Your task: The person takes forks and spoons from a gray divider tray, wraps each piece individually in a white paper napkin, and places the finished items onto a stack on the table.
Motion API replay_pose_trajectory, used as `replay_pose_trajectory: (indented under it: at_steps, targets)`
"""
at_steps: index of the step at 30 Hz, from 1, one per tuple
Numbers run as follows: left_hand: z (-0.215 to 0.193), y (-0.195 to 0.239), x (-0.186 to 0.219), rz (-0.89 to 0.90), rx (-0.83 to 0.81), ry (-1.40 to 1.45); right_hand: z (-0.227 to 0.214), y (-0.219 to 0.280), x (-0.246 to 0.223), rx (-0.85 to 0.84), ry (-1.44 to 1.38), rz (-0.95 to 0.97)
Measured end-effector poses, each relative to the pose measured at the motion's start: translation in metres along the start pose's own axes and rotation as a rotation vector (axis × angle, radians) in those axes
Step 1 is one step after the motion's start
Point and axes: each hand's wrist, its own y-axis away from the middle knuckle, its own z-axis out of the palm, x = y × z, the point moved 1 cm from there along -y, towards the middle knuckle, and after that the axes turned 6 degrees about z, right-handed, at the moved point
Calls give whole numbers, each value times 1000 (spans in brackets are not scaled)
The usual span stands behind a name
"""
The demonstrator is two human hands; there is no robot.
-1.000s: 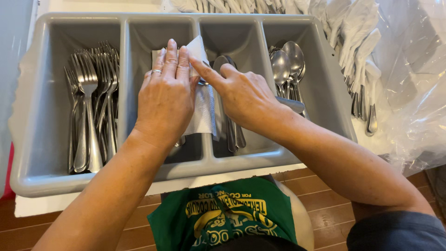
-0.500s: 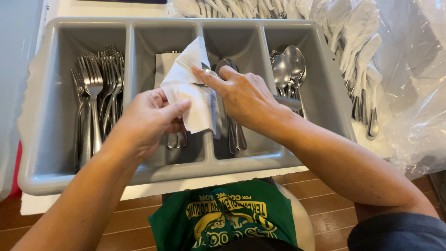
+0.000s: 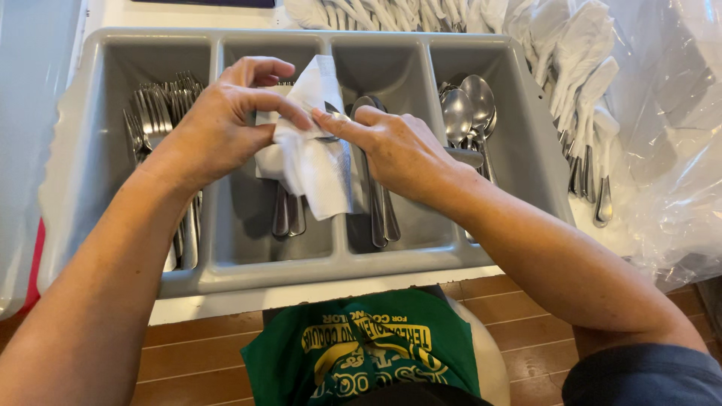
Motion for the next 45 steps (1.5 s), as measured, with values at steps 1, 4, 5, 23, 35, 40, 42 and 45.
replay_pose_trajectory:
  at_steps: [1, 4, 5, 23, 35, 40, 42, 45]
  targets:
    - [5, 0, -2, 13, 22, 63, 2, 1, 1, 11, -5, -8]
    - [23, -7, -9, -182, 109, 185, 4, 2, 5, 4, -23, -35]
    - [29, -9, -9, -288, 145, 212, 4, 1, 6, 2, -19, -27]
    - [48, -30, 4, -567, 353, 521, -24, 2, -7, 223, -183, -114]
    - [38, -86, 37, -433, 578, 392, -26, -5, 38, 532, -18, 56]
    - [54, -91, 28, -412, 635, 533, -38, -5, 64, 554, -193, 157]
    - [60, -88, 22, -407, 657, 600, -41, -4, 65, 504, -309, 245]
    - [60, -76, 10, -440, 694, 678, -41, -7, 63, 430, -452, 329]
